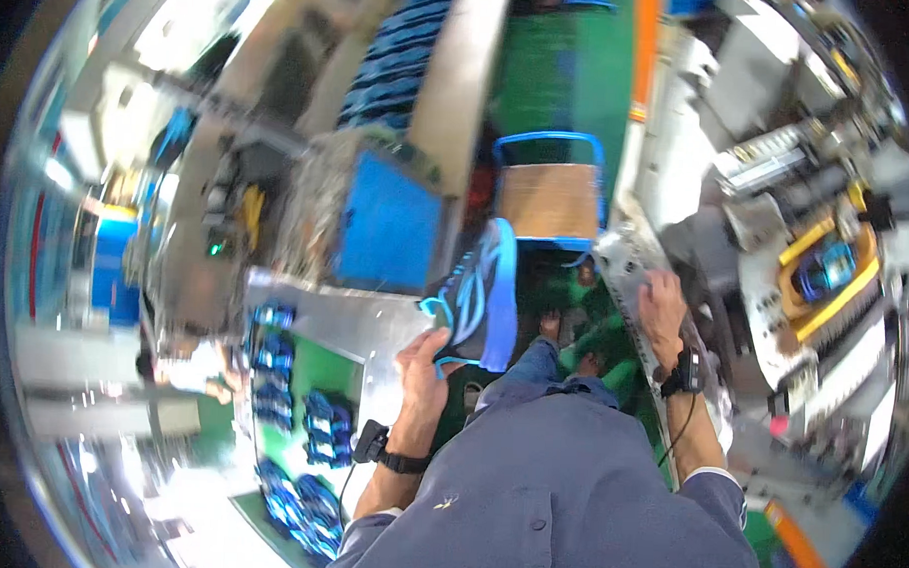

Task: Operate a shoe lasting machine to shape the upper of the shoe over a last.

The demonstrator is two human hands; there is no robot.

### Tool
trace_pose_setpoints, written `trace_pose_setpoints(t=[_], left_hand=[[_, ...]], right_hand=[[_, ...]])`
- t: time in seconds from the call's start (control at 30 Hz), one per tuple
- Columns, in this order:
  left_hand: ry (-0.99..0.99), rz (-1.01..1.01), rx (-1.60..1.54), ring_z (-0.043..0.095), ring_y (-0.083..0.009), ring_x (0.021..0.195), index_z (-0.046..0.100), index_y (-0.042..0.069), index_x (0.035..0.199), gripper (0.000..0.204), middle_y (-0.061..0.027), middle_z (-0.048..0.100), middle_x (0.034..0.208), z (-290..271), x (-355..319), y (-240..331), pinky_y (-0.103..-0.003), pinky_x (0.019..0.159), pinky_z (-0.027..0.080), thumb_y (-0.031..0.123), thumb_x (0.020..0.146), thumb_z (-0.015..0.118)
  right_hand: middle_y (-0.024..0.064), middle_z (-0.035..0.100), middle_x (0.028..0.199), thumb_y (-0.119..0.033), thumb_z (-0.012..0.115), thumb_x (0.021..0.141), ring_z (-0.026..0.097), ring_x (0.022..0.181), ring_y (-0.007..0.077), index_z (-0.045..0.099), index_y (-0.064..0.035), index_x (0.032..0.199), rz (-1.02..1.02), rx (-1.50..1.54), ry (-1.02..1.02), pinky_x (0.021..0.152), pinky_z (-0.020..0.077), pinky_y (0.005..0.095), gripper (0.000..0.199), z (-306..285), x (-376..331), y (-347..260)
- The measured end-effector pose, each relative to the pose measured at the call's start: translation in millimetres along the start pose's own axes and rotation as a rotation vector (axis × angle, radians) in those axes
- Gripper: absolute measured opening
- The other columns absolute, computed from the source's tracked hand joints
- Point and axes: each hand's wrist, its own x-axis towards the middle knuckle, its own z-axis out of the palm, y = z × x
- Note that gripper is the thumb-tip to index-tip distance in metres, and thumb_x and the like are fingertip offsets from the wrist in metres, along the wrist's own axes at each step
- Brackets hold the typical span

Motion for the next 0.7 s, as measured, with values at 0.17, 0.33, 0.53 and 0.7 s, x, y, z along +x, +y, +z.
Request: trace_pose_setpoints(t=[0.17, 0.33, 0.53, 0.7], left_hand=[[0.274, -0.137, -0.134, 0.073, -0.0284, 0.091, 0.071, -0.006, 0.106, 0.025, -0.0158, 0.073, 0.103, -66.4, -12.4, -25.8, -0.048, 0.078, 0.064, 0.015, 0.092, 0.068], [0.559, -0.132, -0.245, 0.073, -0.0305, 0.088, 0.069, -0.011, 0.108, 0.032, -0.0199, 0.071, 0.104, -160.5, -4.6, -44.5, -0.048, 0.076, 0.065, 0.012, 0.085, 0.074], [0.88, -0.071, -0.37, 0.074, -0.0374, 0.088, 0.065, -0.011, 0.107, 0.028, -0.0227, 0.07, 0.107, -325.8, 50.5, -80.0, -0.053, 0.072, 0.067, 0.003, 0.084, 0.074], [1.154, 0.229, -0.024, 0.048, -0.0137, 0.057, 0.063, 0.0, 0.07, 0.025, -0.0042, 0.057, 0.068, -479.6, 109.7, -127.0, -0.033, 0.052, 0.04, 0.019, 0.075, 0.079]], right_hand=[[0.0196, 0.063, 0.112, -0.004, 0.062, 0.089, 0.059, 0.108, 0.0409, 0.065, -0.0032, 0.116, -0.01, -0.054, -0.119, 0.093, 0.0502, 0.0482, 0.028, 40.4, -5.9, 38.5], [0.0179, 0.062, 0.103, -0.006, 0.063, 0.089, 0.061, 0.093, 0.0369, 0.064, -0.0001, 0.111, 0.123, -0.005, -0.086, 0.085, 0.0507, 0.0411, 0.023, 38.8, 15.8, 19.1], [0.0129, 0.067, 0.102, -0.006, 0.065, 0.095, 0.064, 0.088, 0.0214, 0.067, -0.0015, 0.115, -0.276, 0.324, 0.149, 0.08, 0.0509, 0.0371, 0.02, 16.9, 176.6, -179.5], [0.01, 0.072, 0.104, -0.007, 0.069, 0.095, 0.066, 0.09, 0.0213, 0.069, -0.0032, 0.116, -0.825, 0.284, 0.068, 0.083, 0.052, 0.0338, 0.021, 4.2, 287.4, -474.6]])
